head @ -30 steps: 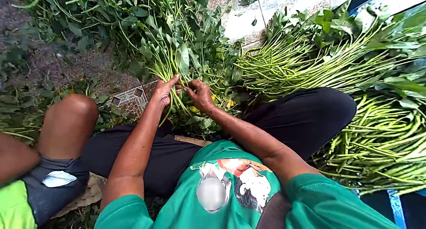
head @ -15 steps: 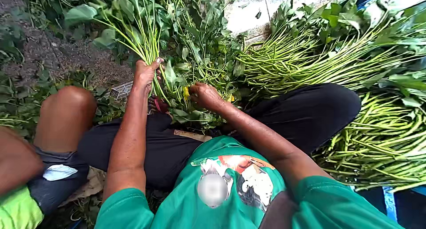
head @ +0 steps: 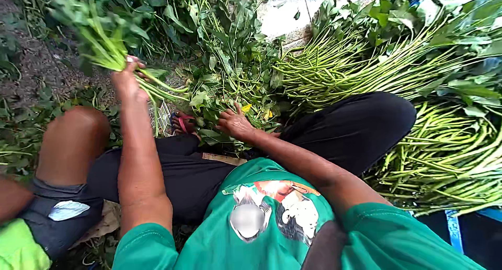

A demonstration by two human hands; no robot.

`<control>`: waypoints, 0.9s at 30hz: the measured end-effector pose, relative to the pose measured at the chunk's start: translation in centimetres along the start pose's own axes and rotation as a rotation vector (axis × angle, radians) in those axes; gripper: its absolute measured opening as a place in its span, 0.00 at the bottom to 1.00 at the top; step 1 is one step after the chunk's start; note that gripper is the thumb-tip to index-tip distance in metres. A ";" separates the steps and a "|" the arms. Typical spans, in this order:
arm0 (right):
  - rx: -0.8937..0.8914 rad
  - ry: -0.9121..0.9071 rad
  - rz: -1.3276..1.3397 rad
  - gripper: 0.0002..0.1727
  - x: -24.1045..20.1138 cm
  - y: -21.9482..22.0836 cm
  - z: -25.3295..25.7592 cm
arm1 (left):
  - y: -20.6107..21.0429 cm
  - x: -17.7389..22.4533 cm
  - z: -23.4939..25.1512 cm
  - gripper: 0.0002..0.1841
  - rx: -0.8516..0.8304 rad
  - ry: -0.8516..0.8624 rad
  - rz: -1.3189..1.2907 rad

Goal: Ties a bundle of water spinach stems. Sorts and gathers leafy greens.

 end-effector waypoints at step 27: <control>0.069 0.632 0.640 0.12 5.1 -4.7 2.2 | 2.7 -0.5 -5.2 0.11 -0.400 -0.215 -0.039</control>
Point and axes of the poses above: each hand's wrist, its own z-axis towards the middle knuckle, its own y-axis out of the palm, x = y × z, the point moved 4 cm from there along z, towards the middle knuckle, and after that the axes turned 13 degrees about x, right-handed, at the moved point
